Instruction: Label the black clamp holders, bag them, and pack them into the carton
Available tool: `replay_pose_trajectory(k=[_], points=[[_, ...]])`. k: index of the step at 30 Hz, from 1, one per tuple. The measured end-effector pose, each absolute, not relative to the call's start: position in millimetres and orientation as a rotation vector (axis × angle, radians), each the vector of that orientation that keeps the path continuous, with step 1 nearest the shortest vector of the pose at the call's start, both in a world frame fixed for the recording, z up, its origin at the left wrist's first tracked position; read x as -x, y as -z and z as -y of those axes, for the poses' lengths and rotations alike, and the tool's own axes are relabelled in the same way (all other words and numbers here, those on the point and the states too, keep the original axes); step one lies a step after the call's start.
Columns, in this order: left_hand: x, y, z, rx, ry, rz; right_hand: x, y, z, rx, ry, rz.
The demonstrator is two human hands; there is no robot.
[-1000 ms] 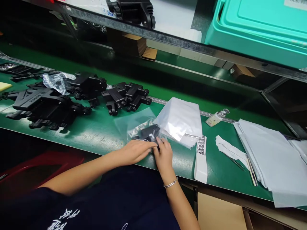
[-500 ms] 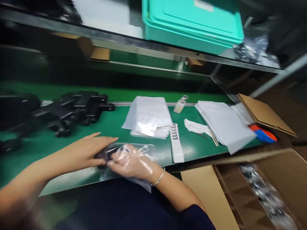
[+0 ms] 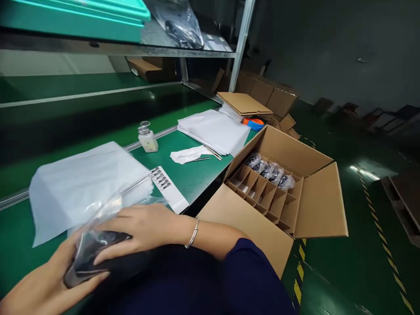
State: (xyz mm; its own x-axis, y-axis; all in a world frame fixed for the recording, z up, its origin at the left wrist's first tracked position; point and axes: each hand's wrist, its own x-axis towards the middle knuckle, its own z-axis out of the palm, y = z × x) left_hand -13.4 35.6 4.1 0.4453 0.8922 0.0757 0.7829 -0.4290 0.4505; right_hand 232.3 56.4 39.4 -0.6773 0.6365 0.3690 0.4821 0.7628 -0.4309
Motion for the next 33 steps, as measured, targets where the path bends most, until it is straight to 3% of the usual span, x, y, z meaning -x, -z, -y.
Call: replay_pose_trajectory(k=[5,10,14,18,24,28,33], points=[[-51,-29,-41,-2.677,-0.451,-0.744,-289,-16,-33,0.804,-0.691,2.331],[-107,-31,-47,-2.630,-0.372,-0.470,-331,-6,9,0.970,-0.420,2.129],[-145,-34,-44,-2.697,-0.483,-0.297,-368,-19,33,1.044,-0.392,2.026],[-152,-43,-43,-2.748,-0.643,-0.371,-438,-56,59,1.565,-0.300,1.526],[-121,-27,-52,-2.639,-0.434,-0.629,-578,-91,72,2.474,0.655,0.697],[-100,-2,-55,-2.538,-0.348,-0.670,-644,-62,54,2.983,0.618,0.618],[-82,15,-57,-2.369,-0.252,-0.806,-674,-38,32,3.048,0.524,0.821]])
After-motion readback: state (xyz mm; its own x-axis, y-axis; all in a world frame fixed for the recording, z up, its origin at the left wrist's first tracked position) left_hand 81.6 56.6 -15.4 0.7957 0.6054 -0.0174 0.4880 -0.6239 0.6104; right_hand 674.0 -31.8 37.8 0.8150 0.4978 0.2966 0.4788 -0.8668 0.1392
